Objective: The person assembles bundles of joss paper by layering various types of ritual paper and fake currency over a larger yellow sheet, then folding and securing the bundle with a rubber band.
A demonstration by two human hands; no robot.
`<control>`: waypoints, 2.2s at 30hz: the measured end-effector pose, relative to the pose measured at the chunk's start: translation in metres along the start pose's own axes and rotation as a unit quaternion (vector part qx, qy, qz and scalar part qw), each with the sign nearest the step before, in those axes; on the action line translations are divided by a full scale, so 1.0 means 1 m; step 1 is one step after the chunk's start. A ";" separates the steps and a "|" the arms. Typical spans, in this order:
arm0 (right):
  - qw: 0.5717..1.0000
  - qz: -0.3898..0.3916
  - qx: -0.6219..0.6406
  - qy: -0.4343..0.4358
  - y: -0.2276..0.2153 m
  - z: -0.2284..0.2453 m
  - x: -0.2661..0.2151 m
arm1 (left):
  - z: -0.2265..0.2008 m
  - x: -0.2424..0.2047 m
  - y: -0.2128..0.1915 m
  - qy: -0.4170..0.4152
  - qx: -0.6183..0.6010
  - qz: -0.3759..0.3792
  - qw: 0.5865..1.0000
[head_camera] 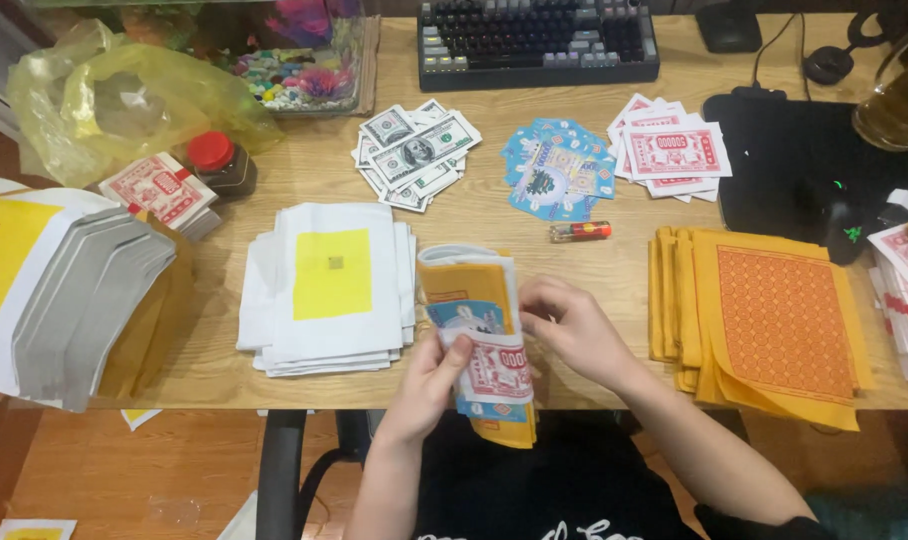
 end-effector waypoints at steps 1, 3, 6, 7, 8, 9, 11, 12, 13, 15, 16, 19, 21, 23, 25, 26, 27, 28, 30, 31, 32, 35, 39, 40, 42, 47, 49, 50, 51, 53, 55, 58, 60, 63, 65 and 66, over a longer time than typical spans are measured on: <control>1.000 0.000 0.000 0.001 0.002 0.011 -0.001 | 0.005 0.000 0.000 -0.001 -0.001 0.000 1.000; 0.997 0.040 0.069 0.011 0.009 0.033 -0.003 | 0.017 -0.001 0.002 -0.036 -0.054 0.009 0.998; 0.988 0.066 0.133 0.034 0.011 0.016 0.000 | 0.005 0.002 0.008 -0.051 -0.083 -0.010 0.995; 0.988 0.066 0.133 0.034 0.010 0.016 0.001 | 0.014 0.001 0.006 -0.051 -0.083 -0.011 0.995; 0.984 0.080 0.147 0.061 0.010 0.015 0.001 | 0.022 0.000 0.005 -0.056 -0.105 -0.003 0.993; 0.979 0.093 0.160 0.089 0.010 0.013 0.001 | 0.031 -0.001 0.004 -0.062 -0.127 0.006 0.990; 0.955 0.167 0.239 0.061 0.012 -0.004 -0.014 | 0.068 -0.008 -0.008 -0.069 -0.165 0.007 0.984; 0.918 0.239 0.314 0.032 0.015 -0.011 -0.022 | 0.086 -0.011 -0.014 -0.075 -0.203 0.009 0.976; 0.919 0.238 0.314 0.032 0.013 0.004 -0.023 | 0.084 -0.013 -0.014 -0.076 -0.203 0.010 0.976; 0.820 0.362 0.442 -0.037 0.014 0.042 -0.029 | 0.078 -0.019 -0.013 -0.051 -0.207 0.023 0.977; 0.820 0.361 0.442 -0.037 0.018 0.024 -0.032 | 0.072 -0.017 -0.008 -0.051 -0.207 0.023 0.977; 0.735 0.370 0.559 -0.099 0.021 -0.010 -0.040 | 0.058 -0.014 0.004 -0.051 -0.204 0.029 0.977; 0.788 0.295 0.524 -0.132 0.011 -0.021 -0.040 | 0.055 -0.010 0.004 -0.039 -0.217 -0.002 0.975; 0.837 0.239 0.474 -0.132 -0.005 -0.013 -0.036 | 0.023 -0.002 0.000 -0.026 -0.174 -0.029 0.984; 0.880 0.179 0.420 -0.130 -0.017 0.001 -0.034 | 0.007 0.002 -0.004 -0.015 -0.131 -0.055 0.990; 0.924 0.149 0.323 -0.143 -0.020 0.014 -0.034 | 0.006 0.002 -0.004 -0.011 -0.083 -0.058 0.995; 0.956 0.118 0.222 -0.154 -0.025 0.027 -0.032 | 0.004 0.003 -0.005 -0.005 -0.034 -0.061 0.998; 0.956 0.117 0.221 -0.155 -0.027 0.032 -0.031 | 0.005 0.004 0.000 -0.004 -0.034 -0.061 0.998; 0.992 0.030 0.096 -0.082 -0.034 0.037 -0.027 | 0.005 0.005 0.010 -0.001 0.040 -0.033 0.999; 0.991 0.029 0.096 -0.084 -0.029 0.042 -0.025 | 0.006 0.006 0.014 0.000 0.041 -0.032 0.999; 0.996 -0.015 0.030 -0.081 -0.026 0.046 -0.024 | 0.006 0.007 0.019 -0.005 0.068 -0.022 0.997; 0.996 -0.059 0.035 -0.055 -0.017 0.048 -0.025 | -0.020 0.009 0.044 -0.029 0.115 -0.018 0.993; 0.988 -0.115 0.097 -0.040 -0.024 0.047 -0.031 | -0.023 0.009 0.042 0.137 0.283 -0.125 0.941; 0.988 -0.116 0.098 -0.039 -0.023 0.056 -0.032 | -0.026 0.008 0.044 0.136 0.283 -0.123 0.941; 0.942 -0.206 -0.209 -0.160 -0.023 0.086 -0.037 | -0.042 0.001 0.052 0.251 0.432 -0.170 0.850; 0.873 -0.183 -0.389 -0.229 -0.007 0.078 -0.030 | -0.074 0.018 0.081 0.257 0.605 -0.153 0.738; 0.848 -0.181 -0.435 -0.242 -0.004 0.084 -0.027 | -0.079 0.020 0.084 0.267 0.637 -0.150 0.708; 0.854 -0.167 -0.426 -0.248 -0.003 0.096 -0.027 | -0.083 0.020 0.088 0.284 0.606 -0.118 0.733; 0.860 -0.151 -0.416 -0.254 -0.001 0.108 -0.028 | -0.086 0.019 0.092 0.297 0.574 -0.088 0.758; 0.841 -0.170 -0.428 -0.284 -0.007 0.109 -0.024 | -0.080 0.024 0.071 0.206 0.416 -0.049 0.885; 0.821 -0.189 -0.437 -0.315 -0.010 0.098 -0.018 | -0.070 0.018 0.061 0.104 0.236 -0.008 0.966; 0.791 -0.148 -0.437 -0.402 -0.014 0.072 -0.009 | -0.070 -0.001 0.065 0.152 0.148 0.081 0.974; 0.802 -0.166 -0.327 -0.471 -0.021 0.060 -0.010 | -0.082 -0.017 0.063 0.264 -0.001 0.136 0.955; 0.891 -0.083 -0.188 -0.405 -0.033 0.066 -0.033 | -0.066 -0.017 0.041 0.294 -0.187 0.107 0.931; 0.945 -0.126 -0.050 -0.298 -0.034 0.019 -0.038 | -0.070 0.007 0.037 0.237 -0.079 -0.046 0.967; 0.965 -0.166 0.086 -0.184 -0.035 -0.009 -0.041 | -0.072 0.018 0.032 0.173 0.033 -0.193 0.965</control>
Point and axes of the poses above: each hand's wrist, its own x-axis towards the middle knuckle, its own y-axis out of the palm, z = x × y, the point moved 3 cm from there along x, towards the middle knuckle, and after that the axes turned 10 degrees about z, right-handed, at the moved point
